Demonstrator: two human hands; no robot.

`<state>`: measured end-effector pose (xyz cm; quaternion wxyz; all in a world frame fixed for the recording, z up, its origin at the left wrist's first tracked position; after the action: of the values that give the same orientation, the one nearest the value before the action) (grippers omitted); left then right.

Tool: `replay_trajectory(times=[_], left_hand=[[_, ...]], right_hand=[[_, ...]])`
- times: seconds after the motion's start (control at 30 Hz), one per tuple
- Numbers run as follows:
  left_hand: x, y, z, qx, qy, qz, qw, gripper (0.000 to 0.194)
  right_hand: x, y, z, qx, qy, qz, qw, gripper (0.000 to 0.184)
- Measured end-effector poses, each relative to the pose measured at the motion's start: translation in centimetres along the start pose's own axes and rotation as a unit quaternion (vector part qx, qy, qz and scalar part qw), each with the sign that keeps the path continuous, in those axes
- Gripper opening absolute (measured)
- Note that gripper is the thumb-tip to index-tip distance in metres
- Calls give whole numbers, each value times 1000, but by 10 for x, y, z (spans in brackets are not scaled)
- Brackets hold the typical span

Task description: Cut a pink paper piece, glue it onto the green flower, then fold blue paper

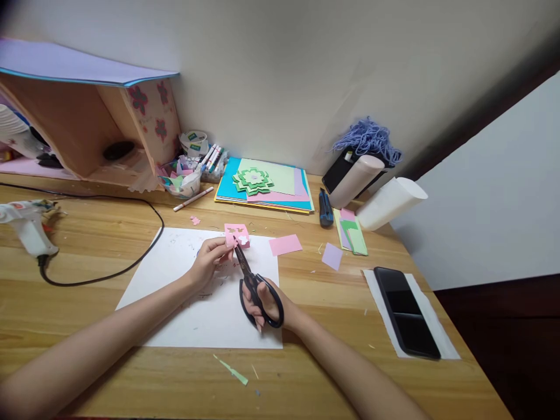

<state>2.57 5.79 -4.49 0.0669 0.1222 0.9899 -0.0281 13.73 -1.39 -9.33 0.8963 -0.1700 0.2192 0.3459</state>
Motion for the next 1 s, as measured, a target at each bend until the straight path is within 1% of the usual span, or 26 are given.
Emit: replay_trajectory(times=[0.17, 0.4, 0.6, 0.73, 0.8, 1.0], left_hand=[[2, 1, -2, -26, -21, -9, 999, 32], [8, 1, -9, -41, -31, -63, 997, 30], [11, 2, -8, -51, 6, -84, 995, 27], [13, 0, -9, -73, 33, -111, 991, 28], [12, -2, -11, -85, 50, -112, 989, 30], [8, -4, -11, -99, 70, -83, 989, 28]], right_hand=[[2, -1, -2, -3, -20, -4, 1000, 66], [3, -1, -3, -13, -26, -4, 1000, 66], [3, -2, -2, -11, -37, -4, 999, 65], [1, -3, 0, -15, -43, -6, 999, 67], [1, -3, 0, -21, -41, -7, 999, 69], [-1, -3, 0, -31, -30, -8, 999, 73]])
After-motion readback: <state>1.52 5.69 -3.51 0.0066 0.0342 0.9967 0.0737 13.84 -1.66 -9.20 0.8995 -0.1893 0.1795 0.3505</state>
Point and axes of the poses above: each hand's wrist, its own y-axis towards the middle knuckle, its own x-axis out of the back of the hand, z = x × y, the point moved 6 cm from there along y, towards the middle knuckle, and after that the axes turned 2 degrees about -z, right-handed, at the moved point
